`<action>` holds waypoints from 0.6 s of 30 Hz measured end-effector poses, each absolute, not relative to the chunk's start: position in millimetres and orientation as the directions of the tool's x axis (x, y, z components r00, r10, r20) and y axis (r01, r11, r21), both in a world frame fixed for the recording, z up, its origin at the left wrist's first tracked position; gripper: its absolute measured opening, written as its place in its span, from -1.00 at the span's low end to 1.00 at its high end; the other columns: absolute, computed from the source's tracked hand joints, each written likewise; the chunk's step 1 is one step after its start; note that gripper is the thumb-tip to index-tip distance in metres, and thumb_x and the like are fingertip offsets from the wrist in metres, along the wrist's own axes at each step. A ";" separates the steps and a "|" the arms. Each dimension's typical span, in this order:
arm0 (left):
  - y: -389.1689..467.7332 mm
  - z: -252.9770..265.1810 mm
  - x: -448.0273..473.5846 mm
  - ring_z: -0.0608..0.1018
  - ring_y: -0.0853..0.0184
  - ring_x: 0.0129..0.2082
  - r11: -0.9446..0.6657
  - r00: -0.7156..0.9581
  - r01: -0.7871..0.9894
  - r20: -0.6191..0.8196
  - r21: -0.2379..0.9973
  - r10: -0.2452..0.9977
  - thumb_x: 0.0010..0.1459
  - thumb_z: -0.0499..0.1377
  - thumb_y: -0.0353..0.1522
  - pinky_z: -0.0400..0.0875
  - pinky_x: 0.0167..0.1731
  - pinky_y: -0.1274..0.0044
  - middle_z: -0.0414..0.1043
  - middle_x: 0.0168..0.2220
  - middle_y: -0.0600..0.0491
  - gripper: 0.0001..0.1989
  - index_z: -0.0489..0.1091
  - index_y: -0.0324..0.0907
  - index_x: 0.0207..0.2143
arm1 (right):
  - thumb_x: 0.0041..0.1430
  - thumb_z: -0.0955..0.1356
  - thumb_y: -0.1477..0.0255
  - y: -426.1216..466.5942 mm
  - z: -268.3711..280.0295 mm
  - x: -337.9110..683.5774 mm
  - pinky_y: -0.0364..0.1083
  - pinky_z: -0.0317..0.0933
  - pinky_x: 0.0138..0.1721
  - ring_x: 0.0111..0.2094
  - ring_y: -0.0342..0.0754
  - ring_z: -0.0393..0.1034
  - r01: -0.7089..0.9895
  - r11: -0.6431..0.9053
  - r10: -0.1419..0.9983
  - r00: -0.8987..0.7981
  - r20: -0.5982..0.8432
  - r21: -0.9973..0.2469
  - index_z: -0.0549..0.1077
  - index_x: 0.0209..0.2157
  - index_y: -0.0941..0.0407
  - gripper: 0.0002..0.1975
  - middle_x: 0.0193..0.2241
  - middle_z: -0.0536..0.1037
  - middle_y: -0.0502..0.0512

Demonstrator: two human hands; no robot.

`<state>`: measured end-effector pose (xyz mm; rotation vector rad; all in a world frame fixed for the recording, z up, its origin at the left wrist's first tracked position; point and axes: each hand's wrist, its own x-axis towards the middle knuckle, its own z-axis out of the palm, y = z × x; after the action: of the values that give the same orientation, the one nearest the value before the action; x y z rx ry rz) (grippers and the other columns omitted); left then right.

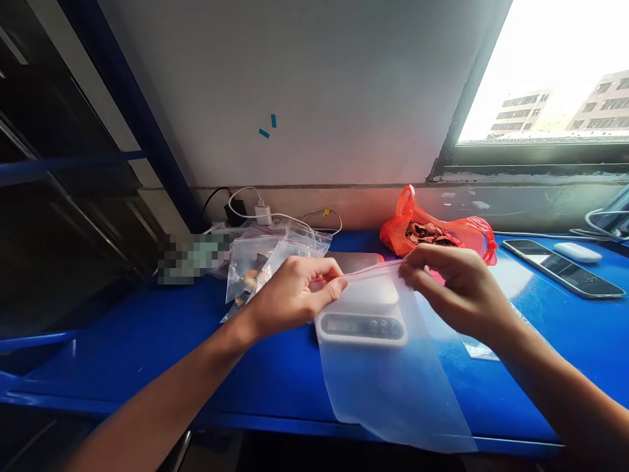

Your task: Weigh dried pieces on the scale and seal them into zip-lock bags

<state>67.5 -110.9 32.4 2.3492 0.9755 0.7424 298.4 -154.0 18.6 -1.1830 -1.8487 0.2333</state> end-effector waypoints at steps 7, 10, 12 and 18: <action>-98.9 35.2 58.4 0.44 0.42 -0.50 -0.637 0.545 0.520 0.353 0.570 0.761 0.17 0.09 -0.31 0.26 -0.45 0.59 0.44 -0.53 0.13 -0.75 0.41 -0.21 -0.51 | -0.01 0.30 0.48 -151.4 29.7 319.4 -0.15 0.12 -0.48 -0.53 -0.18 0.25 0.626 0.456 0.751 0.113 0.651 -0.633 0.42 -0.58 0.14 -0.88 -0.60 0.42 0.01; -74.5 29.1 41.6 0.43 0.39 -0.53 -0.575 0.396 0.662 0.428 0.481 0.813 0.15 0.07 -0.29 0.25 -0.46 0.57 0.42 -0.56 0.12 -0.75 0.38 -0.19 -0.53 | -0.08 0.29 0.52 -148.6 38.1 358.4 -0.12 -0.03 -0.57 -0.65 -0.22 0.09 0.538 0.290 0.639 0.507 0.579 -0.792 0.38 -0.63 0.11 -0.88 -0.73 0.21 -0.05; -54.1 22.4 28.0 0.48 0.34 -0.47 -0.453 0.245 0.779 0.454 0.434 0.857 0.17 0.04 -0.26 0.28 -0.42 0.55 0.47 -0.50 0.09 -0.75 0.41 -0.18 -0.46 | -0.08 0.27 0.54 -143.1 36.5 398.3 -0.09 -0.11 -0.57 -0.66 -0.22 0.04 0.448 0.111 0.681 0.616 0.396 -0.887 0.32 -0.67 0.11 -0.84 -0.74 0.17 -0.04; -14.7 -6.0 7.6 0.54 0.04 -0.14 -0.200 0.102 0.938 0.328 0.281 0.939 0.10 0.16 -0.14 0.38 -0.19 0.37 0.50 -0.09 -0.18 -0.54 0.40 -0.23 -0.03 | 0.13 0.27 0.41 -117.0 -23.1 489.5 -0.08 0.07 -0.48 -0.59 -0.15 0.22 0.762 -0.310 0.941 0.330 -0.070 -0.569 0.41 -0.68 0.13 -0.68 -0.66 0.39 0.10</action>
<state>7.6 -14.7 -6.0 2.3310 1.9853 0.6957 489.5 -117.0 -23.1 -2.1636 -1.4989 0.5524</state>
